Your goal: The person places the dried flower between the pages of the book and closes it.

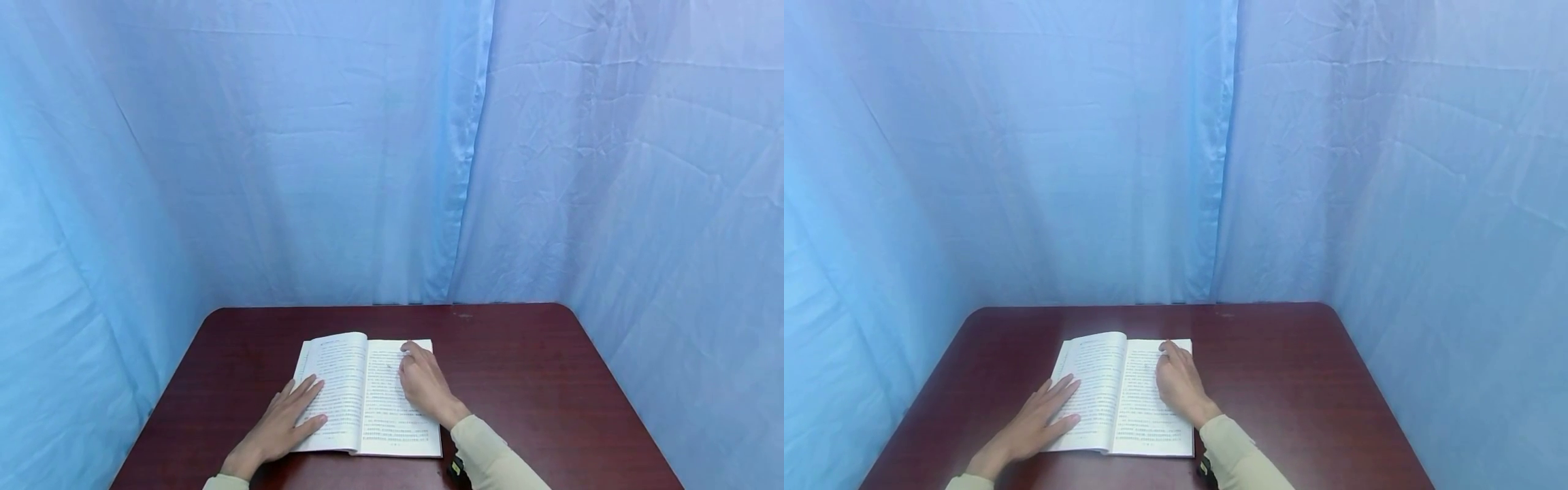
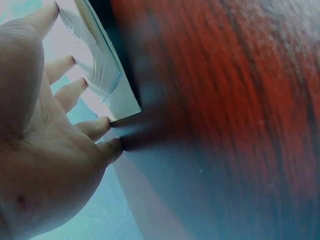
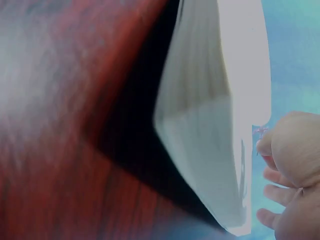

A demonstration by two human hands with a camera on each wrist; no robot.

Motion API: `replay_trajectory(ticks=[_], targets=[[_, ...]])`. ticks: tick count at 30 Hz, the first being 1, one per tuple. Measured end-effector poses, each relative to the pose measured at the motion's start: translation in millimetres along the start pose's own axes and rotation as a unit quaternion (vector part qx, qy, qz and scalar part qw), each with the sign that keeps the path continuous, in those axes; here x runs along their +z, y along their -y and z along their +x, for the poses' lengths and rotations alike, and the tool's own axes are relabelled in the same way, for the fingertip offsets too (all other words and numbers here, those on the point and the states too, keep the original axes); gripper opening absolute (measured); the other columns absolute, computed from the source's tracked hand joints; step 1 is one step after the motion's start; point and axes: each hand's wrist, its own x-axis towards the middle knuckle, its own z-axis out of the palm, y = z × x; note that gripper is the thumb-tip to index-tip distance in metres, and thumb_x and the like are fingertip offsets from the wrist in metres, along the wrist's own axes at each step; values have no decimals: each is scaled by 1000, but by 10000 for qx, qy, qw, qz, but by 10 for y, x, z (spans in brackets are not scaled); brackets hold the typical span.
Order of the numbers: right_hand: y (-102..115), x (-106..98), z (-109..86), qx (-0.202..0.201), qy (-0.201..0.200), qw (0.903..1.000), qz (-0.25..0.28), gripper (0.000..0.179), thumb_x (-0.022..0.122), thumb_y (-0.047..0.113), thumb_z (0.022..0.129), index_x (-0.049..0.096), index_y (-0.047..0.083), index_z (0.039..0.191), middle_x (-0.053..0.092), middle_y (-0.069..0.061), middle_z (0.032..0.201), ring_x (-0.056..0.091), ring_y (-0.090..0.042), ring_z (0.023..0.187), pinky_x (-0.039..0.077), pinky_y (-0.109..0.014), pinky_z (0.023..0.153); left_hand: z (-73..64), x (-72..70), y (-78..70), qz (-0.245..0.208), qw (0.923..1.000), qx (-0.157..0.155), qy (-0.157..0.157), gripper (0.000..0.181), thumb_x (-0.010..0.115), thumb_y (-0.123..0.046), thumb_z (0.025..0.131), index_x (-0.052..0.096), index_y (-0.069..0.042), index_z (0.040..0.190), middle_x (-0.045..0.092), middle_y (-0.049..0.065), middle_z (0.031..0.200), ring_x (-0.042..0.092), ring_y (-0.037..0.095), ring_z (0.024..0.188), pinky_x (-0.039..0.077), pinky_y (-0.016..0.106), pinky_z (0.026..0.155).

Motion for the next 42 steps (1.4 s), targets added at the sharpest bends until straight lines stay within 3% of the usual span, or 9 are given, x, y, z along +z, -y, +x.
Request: replay_trajectory(ticks=[7, 14, 27, 31, 36, 42], targets=[[82, -9, -64, 449, 46, 9967, 677, 18, 78, 5, 101, 74, 12, 85, 73, -11, 136, 71, -34, 125, 56, -54, 115, 3, 30, -3, -52, 10000, 1, 50, 74, 66, -52, 111, 49, -14, 173, 38, 17, 184, 23, 64, 169, 22, 89, 130], [57, -51, -130, 285, 6, 9948, 982, 10, 86, 9, 97, 77, 9, 99, 74, -15, 135, 71, -36, 128, 58, -57, 110, -13, 34, 17, -31, 10000, 50, 11, 74, 67, -51, 111, 50, -13, 172, 39, 18, 183, 25, 65, 168, 23, 89, 129], [-139, -216, -297, 10, 171, 9936, 1118, 37, 86, 16, 97, 72, 2, 128, 69, -19, 143, 62, -45, 142, 50, -67, 121, -64, -34, 25, -33, 9998, 136, -138, 71, 68, -49, 111, 52, -13, 171, 42, 19, 181, 30, 65, 166, 27, 90, 127], [-208, -289, -396, 163, 349, 9926, 1148, 49, 86, 22, 98, 69, 3, 139, 67, -18, 152, 57, -47, 151, 47, -68, 125, -78, -54, 20, -63, 9997, 183, -161, 74, 69, -51, 110, 51, -13, 171, 42, 20, 181, 33, 63, 166, 28, 88, 128], [-273, -402, -492, 617, 767, 9854, 1386, 61, 82, 29, 102, 61, 5, 154, 59, -19, 166, 46, -47, 163, 40, -68, 133, -103, -80, 3, -109, 9998, 146, 22, 87, 75, -59, 104, 48, -13, 173, 38, 22, 183, 32, 61, 167, 27, 87, 129], [-334, -502, -600, 927, 943, 9776, 1638, 68, 79, 34, 106, 54, 5, 163, 50, -18, 175, 43, -41, 166, 40, -66, 133, -130, -78, 1, -275, 9991, 276, 140, 111, 91, -63, 86, 47, -12, 173, 36, 22, 184, 31, 62, 168, 27, 87, 129]])
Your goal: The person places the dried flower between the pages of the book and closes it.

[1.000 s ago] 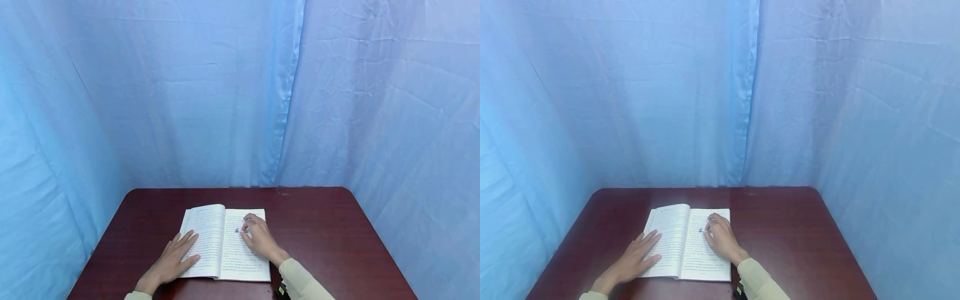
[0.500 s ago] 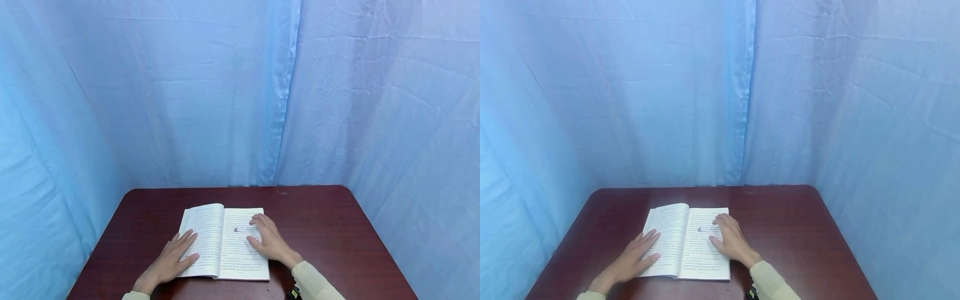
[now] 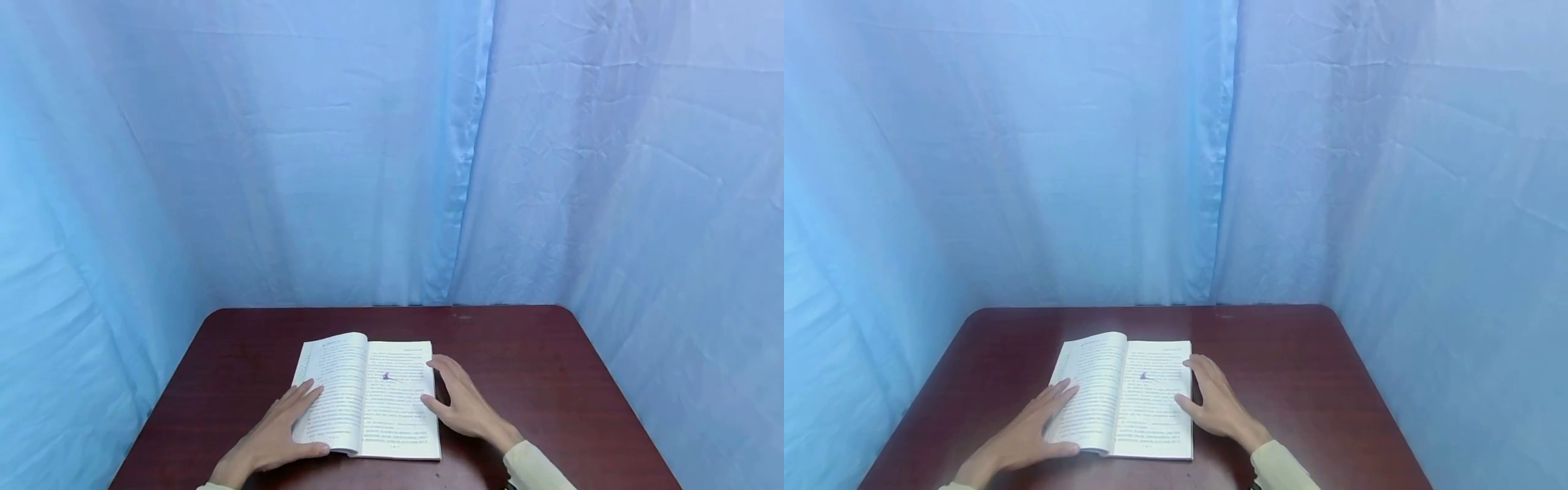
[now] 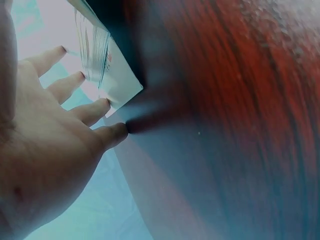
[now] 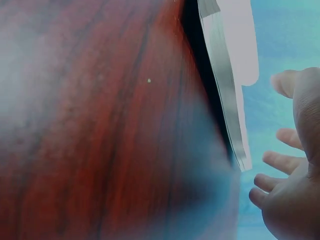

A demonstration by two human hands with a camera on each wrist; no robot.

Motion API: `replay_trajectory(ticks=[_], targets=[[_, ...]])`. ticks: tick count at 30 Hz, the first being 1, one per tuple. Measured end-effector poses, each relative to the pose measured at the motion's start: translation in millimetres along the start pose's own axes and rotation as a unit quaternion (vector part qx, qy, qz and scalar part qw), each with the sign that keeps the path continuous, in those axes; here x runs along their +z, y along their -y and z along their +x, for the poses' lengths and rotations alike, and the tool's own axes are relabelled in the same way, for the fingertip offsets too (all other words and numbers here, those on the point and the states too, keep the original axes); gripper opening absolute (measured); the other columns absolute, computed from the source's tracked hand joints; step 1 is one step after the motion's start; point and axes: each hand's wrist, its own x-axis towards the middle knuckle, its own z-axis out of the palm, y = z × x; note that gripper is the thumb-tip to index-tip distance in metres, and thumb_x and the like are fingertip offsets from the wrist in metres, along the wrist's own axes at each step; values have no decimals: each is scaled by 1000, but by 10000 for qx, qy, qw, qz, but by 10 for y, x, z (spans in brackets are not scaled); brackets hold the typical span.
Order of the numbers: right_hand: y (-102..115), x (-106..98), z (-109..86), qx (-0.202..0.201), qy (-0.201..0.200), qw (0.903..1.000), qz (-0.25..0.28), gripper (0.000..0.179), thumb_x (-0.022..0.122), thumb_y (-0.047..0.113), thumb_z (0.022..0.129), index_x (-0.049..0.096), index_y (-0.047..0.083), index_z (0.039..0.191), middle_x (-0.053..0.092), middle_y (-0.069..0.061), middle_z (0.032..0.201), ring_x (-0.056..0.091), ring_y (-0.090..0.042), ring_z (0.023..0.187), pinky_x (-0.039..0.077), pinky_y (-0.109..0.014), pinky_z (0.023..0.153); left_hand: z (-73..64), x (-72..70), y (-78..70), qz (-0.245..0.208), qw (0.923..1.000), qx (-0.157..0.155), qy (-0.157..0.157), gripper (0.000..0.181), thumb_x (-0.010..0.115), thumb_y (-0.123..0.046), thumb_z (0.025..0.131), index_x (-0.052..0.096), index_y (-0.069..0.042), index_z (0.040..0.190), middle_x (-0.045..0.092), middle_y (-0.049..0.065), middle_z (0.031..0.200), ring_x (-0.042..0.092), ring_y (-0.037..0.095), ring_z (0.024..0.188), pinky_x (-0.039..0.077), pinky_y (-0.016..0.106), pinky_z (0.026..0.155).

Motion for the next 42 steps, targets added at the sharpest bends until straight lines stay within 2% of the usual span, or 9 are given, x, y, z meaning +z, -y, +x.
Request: replay_trajectory(ticks=[3, 8, 12, 17, 21, 27, 34, 37, 42], targets=[[-9, -21, -46, 112, 128, 9998, 103, 74, 77, 37, 107, 49, 4, 167, 46, -19, 178, 42, -39, 168, 40, -65, 134, -7, 14, 33, -7, 9999, 145, 0, 120, 97, -64, 78, 47, -11, 173, 36, 23, 184, 32, 62, 167, 28, 87, 129], [-17, -46, -95, 252, 228, 9991, 242, 79, 75, 43, 109, 45, 4, 171, 42, -21, 180, 40, -39, 169, 38, -66, 135, -5, 16, 69, 38, 9996, 286, -53, 124, 101, -62, 73, 48, -10, 172, 38, 24, 182, 34, 63, 165, 31, 89, 126], [-17, -66, -114, 293, 221, 9987, 346, 79, 73, 45, 110, 45, 3, 171, 43, -22, 179, 42, -40, 168, 39, -67, 134, 1, 4, 67, 161, 9995, 246, -106, 122, 103, -58, 72, 50, -11, 171, 40, 22, 182, 37, 61, 165, 34, 85, 127], [-22, -79, -131, 257, 164, 9989, 343, 75, 72, 42, 111, 46, 3, 170, 48, -20, 176, 46, -38, 166, 41, -65, 133, -3, 22, 53, 499, 9984, 107, -256, 117, 102, -60, 72, 55, -15, 169, 47, 13, 179, 44, 49, 165, 43, 73, 128], [-24, -88, -132, 249, 130, 9989, 373, 72, 71, 41, 112, 47, 3, 169, 50, -17, 175, 50, -36, 164, 43, -64, 132, -7, 55, 70, 712, 9958, 230, -519, 111, 102, -60, 72, 59, -17, 165, 52, 8, 176, 50, 43, 162, 51, 65, 124], [-8, -100, -134, 179, -43, 9991, 382, 71, 72, 42, 111, 51, 4, 167, 54, -15, 172, 53, -36, 162, 46, -64, 130, -15, 84, 37, 624, 9925, 531, -906, 103, 104, -52, 73, 65, -16, 161, 56, 6, 174, 55, 39, 160, 58, 53, 120], [23, -119, -133, 251, -44, 9987, 449, 68, 71, 41, 112, 53, 5, 166, 54, -13, 173, 52, -36, 162, 46, -65, 129, -17, 88, -56, 472, 9923, 443, -1057, 97, 103, -46, 74, 68, -14, 158, 57, 3, 173, 54, 36, 161, 57, 53, 120], [38, -128, -133, 210, -69, 9987, 450, 66, 71, 41, 112, 55, 5, 165, 55, -14, 172, 53, -36, 161, 46, -65, 129, -17, 99, -89, 530, 9880, 602, -1321, 93, 104, -42, 73, 71, -12, 154, 60, 4, 171, 56, 38, 159, 58, 54, 119], [77, -144, -122, 36, -181, 9988, 459, 63, 71, 38, 112, 56, 4, 163, 56, -17, 171, 55, -36, 160, 48, -65, 127, -5, 103, -119, 777, 9739, 1159, -1792, 92, 106, -35, 67, 73, -8, 150, 61, 10, 169, 54, 47, 157, 58, 56, 117]])
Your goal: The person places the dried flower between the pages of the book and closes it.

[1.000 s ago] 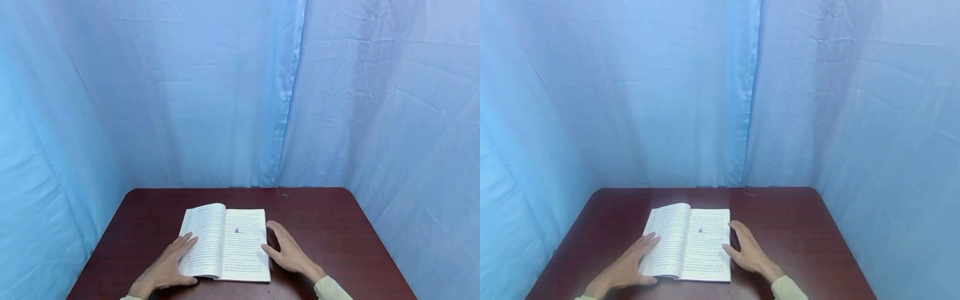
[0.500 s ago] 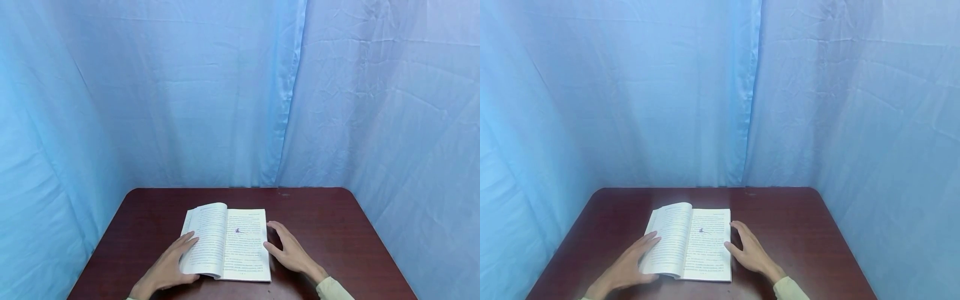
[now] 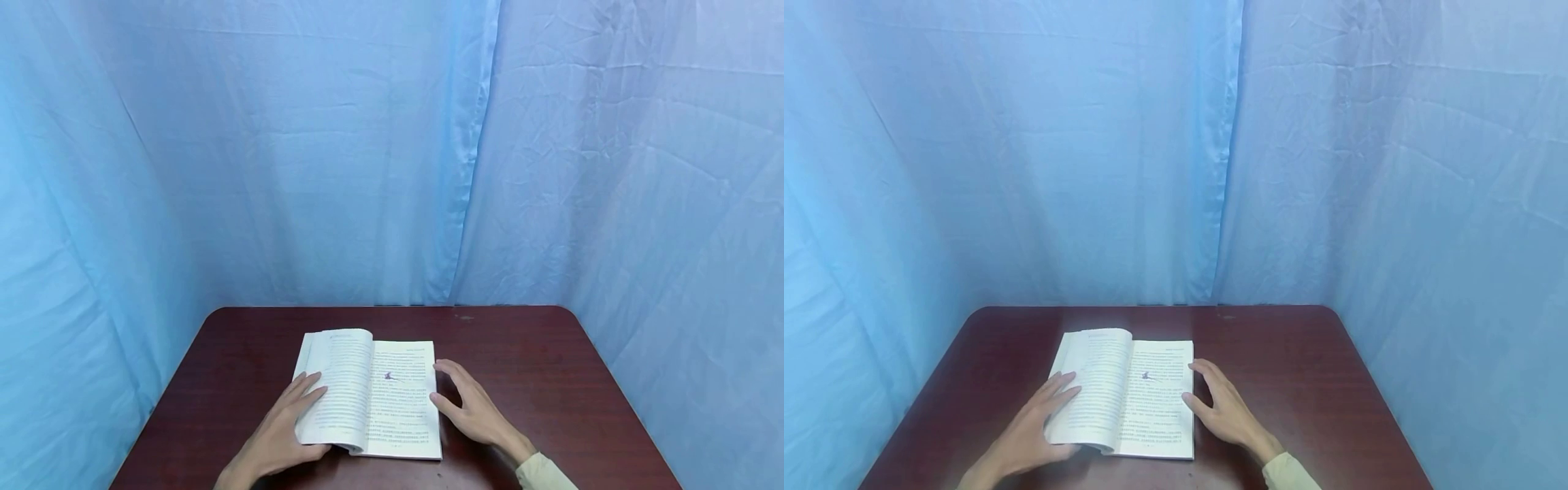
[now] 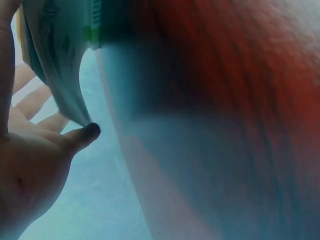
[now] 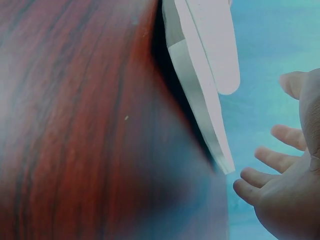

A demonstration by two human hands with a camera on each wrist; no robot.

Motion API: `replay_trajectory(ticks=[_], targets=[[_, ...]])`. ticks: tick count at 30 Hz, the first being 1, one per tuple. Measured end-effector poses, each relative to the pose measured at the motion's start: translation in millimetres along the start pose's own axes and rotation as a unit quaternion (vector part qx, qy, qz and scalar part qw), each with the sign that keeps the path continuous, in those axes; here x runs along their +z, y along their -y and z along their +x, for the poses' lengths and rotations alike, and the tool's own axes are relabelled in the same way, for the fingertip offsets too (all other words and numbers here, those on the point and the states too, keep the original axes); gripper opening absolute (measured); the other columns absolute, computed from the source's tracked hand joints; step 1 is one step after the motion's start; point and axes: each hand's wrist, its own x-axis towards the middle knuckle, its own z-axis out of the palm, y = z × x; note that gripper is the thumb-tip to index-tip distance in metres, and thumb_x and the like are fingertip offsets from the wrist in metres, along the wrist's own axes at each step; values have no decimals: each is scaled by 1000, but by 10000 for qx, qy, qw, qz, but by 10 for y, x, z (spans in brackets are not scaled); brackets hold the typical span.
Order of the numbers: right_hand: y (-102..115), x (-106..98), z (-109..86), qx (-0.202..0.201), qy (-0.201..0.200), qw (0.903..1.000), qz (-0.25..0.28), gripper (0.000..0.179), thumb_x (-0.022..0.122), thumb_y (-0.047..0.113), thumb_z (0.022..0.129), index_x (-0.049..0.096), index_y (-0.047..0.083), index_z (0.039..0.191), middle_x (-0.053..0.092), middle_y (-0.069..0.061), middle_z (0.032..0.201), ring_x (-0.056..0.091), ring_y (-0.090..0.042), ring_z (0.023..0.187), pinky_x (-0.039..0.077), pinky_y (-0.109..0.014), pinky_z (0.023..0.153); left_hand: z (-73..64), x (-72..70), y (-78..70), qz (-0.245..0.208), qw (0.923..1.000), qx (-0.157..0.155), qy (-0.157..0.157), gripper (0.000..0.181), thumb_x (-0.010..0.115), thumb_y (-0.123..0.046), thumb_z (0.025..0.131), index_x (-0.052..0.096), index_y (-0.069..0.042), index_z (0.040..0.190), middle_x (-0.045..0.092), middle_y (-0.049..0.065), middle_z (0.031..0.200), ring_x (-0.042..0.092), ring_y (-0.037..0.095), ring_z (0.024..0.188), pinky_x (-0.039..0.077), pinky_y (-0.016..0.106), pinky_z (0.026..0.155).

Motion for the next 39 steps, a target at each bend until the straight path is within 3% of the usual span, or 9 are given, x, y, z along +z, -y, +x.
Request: replay_trajectory(ticks=[4, 12, 16, 19, 22, 28, 34, 36, 39], targets=[[78, 10, 13, 67, 11, 9996, 289, 63, 72, 39, 112, 57, 8, 164, 57, -11, 171, 56, -33, 160, 51, -62, 127, 27, -27, -29, 35, 9994, 328, -138, 99, 109, -42, 66, 72, -10, 151, 58, 13, 172, 47, 53, 159, 56, 52, 119], [328, 144, 106, -285, 385, 9927, 1109, 59, 65, 31, 116, 51, 8, 169, 55, -18, 173, 53, -42, 160, 53, -61, 125, 107, -71, -164, 140, 9986, 350, -367, 82, 100, -48, 83, 72, -14, 152, 55, 9, 174, 39, 47, 167, 52, 57, 121], [460, 196, 154, -529, 455, 9881, 1369, 59, 65, 27, 116, 50, 6, 169, 55, -19, 172, 54, -44, 159, 54, -59, 125, 186, -92, -241, -57, 9962, 536, -679, 82, 100, -40, 84, 69, -15, 155, 50, 15, 177, 24, 34, 177, 33, 32, 138], [556, 213, 186, -641, 550, 9828, 1639, 59, 63, 26, 117, 46, 7, 171, 52, -18, 175, 54, -46, 159, 54, -56, 126, 247, -106, -300, -349, 9937, 663, -835, 85, 99, -38, 85, 66, -14, 159, 42, 20, 181, 7, 19, 181, 9, 11, 135], [631, 223, 211, -773, 628, 9757, 1953, 60, 60, 22, 118, 41, 5, 173, 46, -20, 178, 52, -49, 159, 53, -56, 127, 298, -120, -362, -507, 9913, 754, -952, 89, 99, -38, 85, 63, -14, 162, 37, 24, 182, 1, 14, 180, 4, 9, 134], [671, 217, 219, -908, 557, 9685, 2249, 59, 57, 15, 119, 38, -1, 173, 43, -28, 177, 51, -54, 158, 51, -57, 128, 359, -138, -488, -717, 9900, 680, -1007, 97, 99, -36, 83, 56, -16, 168, 26, 23, 187, 8, 22, 181, 15, 16, 136], [639, 172, 190, -855, 413, 9702, 2230, 59, 57, 14, 118, 40, -3, 171, 46, -30, 175, 53, -56, 155, 54, -59, 125, 440, -147, -641, -1123, 9887, 574, -814, 107, 100, -34, 82, 48, -13, 172, 15, 18, 191, 39, 37, 170, 57, 51, 123], [628, 145, 174, -844, 375, 9704, 2230, 59, 58, 14, 118, 39, -4, 171, 46, -31, 175, 54, -55, 155, 55, -59, 124, 458, -118, -682, -1188, 9885, 568, -738, 109, 99, -37, 83, 44, -10, 174, 17, 17, 191, 43, 41, 168, 57, 56, 123], [601, 105, 147, -831, 342, 9696, 2278, 60, 58, 13, 117, 38, -4, 171, 45, -30, 176, 55, -53, 156, 55, -59, 123, 474, -41, -725, -1519, 9852, 609, -510, 111, 96, -36, 88, 36, -8, 177, 20, 16, 190, 48, 40, 165, 56, 50, 125]])
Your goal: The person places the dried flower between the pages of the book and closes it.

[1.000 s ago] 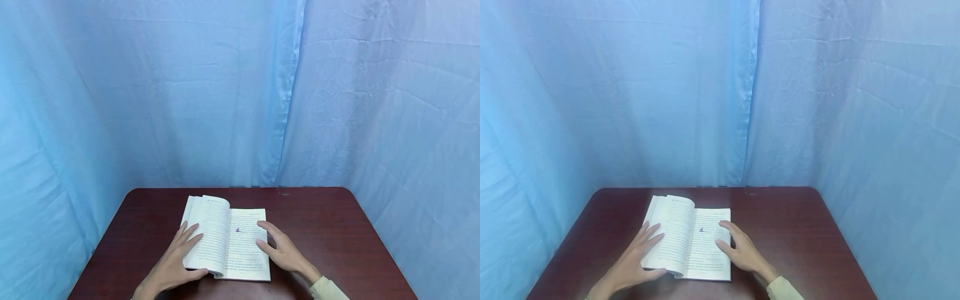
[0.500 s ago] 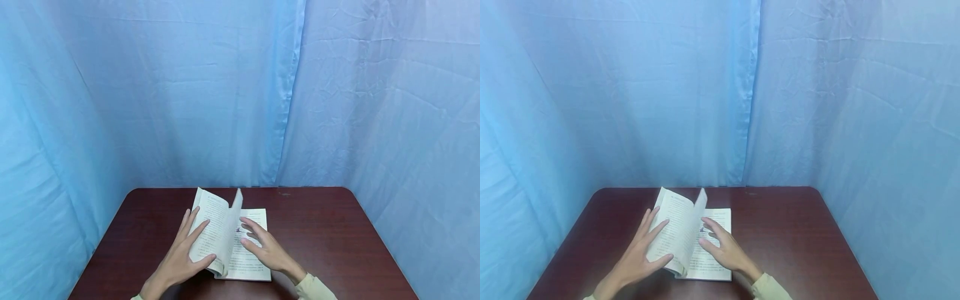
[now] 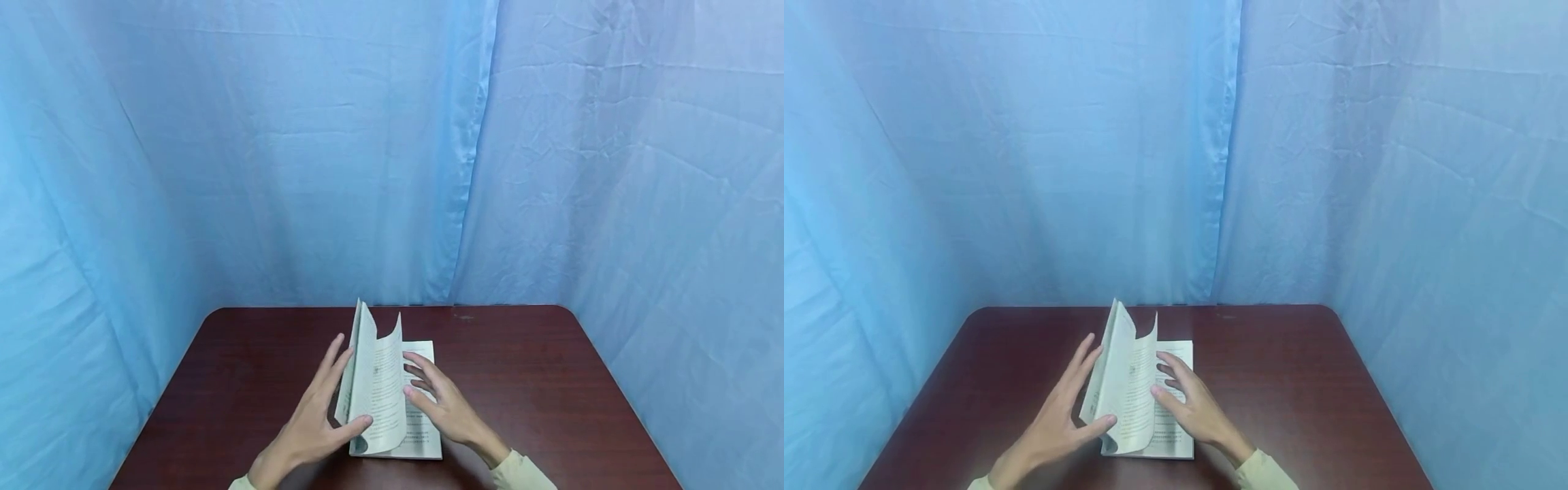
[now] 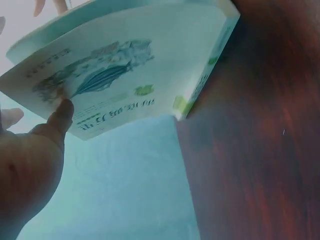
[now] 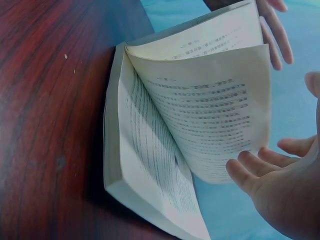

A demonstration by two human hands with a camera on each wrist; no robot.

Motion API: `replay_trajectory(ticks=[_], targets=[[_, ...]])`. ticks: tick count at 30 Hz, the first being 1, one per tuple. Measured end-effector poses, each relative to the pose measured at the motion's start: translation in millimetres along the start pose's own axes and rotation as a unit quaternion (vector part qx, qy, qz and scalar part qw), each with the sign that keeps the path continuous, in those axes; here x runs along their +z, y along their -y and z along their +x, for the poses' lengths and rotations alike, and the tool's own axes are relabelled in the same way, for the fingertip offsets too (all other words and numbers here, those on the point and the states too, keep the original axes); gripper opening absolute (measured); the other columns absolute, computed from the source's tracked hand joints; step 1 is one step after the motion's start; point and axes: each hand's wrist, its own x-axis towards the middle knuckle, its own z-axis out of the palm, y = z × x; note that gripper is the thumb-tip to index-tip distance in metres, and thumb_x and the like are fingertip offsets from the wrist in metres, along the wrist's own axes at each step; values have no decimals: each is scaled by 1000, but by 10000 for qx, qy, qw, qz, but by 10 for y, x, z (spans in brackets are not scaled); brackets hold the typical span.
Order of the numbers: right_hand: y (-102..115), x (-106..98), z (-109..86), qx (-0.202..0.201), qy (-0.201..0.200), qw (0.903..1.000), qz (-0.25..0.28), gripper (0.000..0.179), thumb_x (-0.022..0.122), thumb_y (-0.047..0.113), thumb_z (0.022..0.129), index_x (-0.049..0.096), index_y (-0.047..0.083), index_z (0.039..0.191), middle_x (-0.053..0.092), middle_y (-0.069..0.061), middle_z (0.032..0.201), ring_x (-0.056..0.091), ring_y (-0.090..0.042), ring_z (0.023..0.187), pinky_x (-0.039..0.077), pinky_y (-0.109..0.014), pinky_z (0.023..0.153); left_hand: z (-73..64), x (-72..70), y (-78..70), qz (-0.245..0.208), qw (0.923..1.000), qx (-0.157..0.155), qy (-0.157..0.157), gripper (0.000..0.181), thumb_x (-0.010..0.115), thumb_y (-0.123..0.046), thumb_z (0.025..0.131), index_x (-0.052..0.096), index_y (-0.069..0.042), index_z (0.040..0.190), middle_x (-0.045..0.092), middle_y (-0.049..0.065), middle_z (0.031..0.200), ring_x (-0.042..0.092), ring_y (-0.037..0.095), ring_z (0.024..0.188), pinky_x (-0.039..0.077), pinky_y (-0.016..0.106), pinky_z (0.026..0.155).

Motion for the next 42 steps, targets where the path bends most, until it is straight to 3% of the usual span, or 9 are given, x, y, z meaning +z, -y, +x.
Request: replay_trajectory(ticks=[5, 12, 15, 19, 23, 28, 35, 42], targets=[[-43, -67, -61, 211, -16, 9998, 36, 60, 56, 15, 119, 36, 1, 174, 43, -28, 178, 53, -54, 157, 54, -58, 124, -8, 152, 1, -649, 9961, -96, 597, 109, 88, -32, 98, 21, -11, 182, 22, 18, 190, 53, 44, 160, 59, 46, 123], [-110, -137, -137, 487, -220, 9985, -78, 60, 58, 17, 119, 39, -1, 172, 43, -30, 177, 54, -56, 156, 54, -54, 126, -100, 289, 20, -218, 9870, -303, 1563, 85, 73, -46, 109, 33, -21, 180, 37, 8, 186, 44, 29, 169, 49, 46, 131], [-139, -160, -167, 644, -296, 9975, -68, 60, 58, 18, 119, 39, -1, 172, 42, -30, 177, 54, -56, 156, 52, -57, 127, -134, 333, 19, -256, 9772, -440, 2063, 72, 65, -45, 114, 39, -24, 178, 39, 7, 185, 45, 33, 168, 48, 50, 132], [-188, -186, -200, 930, -309, 9952, 44, 61, 58, 21, 119, 38, 0, 173, 39, -28, 179, 51, -55, 159, 46, -62, 129, -163, 393, 46, -30, 9679, -584, 2445, 60, 55, -47, 118, 49, -24, 173, 45, 6, 182, 45, 43, 167, 46, 62, 131], [-250, -208, -235, 1060, -312, 9938, -94, 65, 61, 25, 118, 38, -2, 173, 40, -29, 179, 51, -55, 158, 48, -62, 127, -163, 434, 125, 361, 9632, -623, 2588, 59, 54, -52, 118, 56, -20, 168, 49, 10, 179, 44, 48, 166, 43, 69, 131], [-362, -225, -296, 1029, -217, 9916, -746, 69, 69, 30, 114, 45, -3, 169, 44, -27, 176, 58, -50, 154, 56, -58, 122, -155, 418, 278, 743, 9570, -779, 2694, 67, 68, -53, 111, 58, -16, 166, 47, 11, 180, 41, 47, 168, 41, 68, 133], [-480, -271, -364, 872, 173, 9646, -2482, 74, 75, 45, 109, 54, 3, 166, 49, -17, 176, 55, -36, 159, 52, -61, 124, -171, 320, 454, 818, 9528, -1194, 2671, 81, 79, -49, 105, 52, -6, 168, 41, 16, 183, 36, 48, 171, 36, 70, 135], [-543, -286, -383, 628, 425, 9506, -3009, 75, 78, 42, 107, 55, -1, 164, 45, -18, 178, 52, -40, 161, 51, -65, 123, -198, 264, 518, 585, 9529, -1426, 2613, 92, 81, -51, 103, 45, -1, 171, 33, 22, 185, 34, 52, 170, 33, 76, 133]])
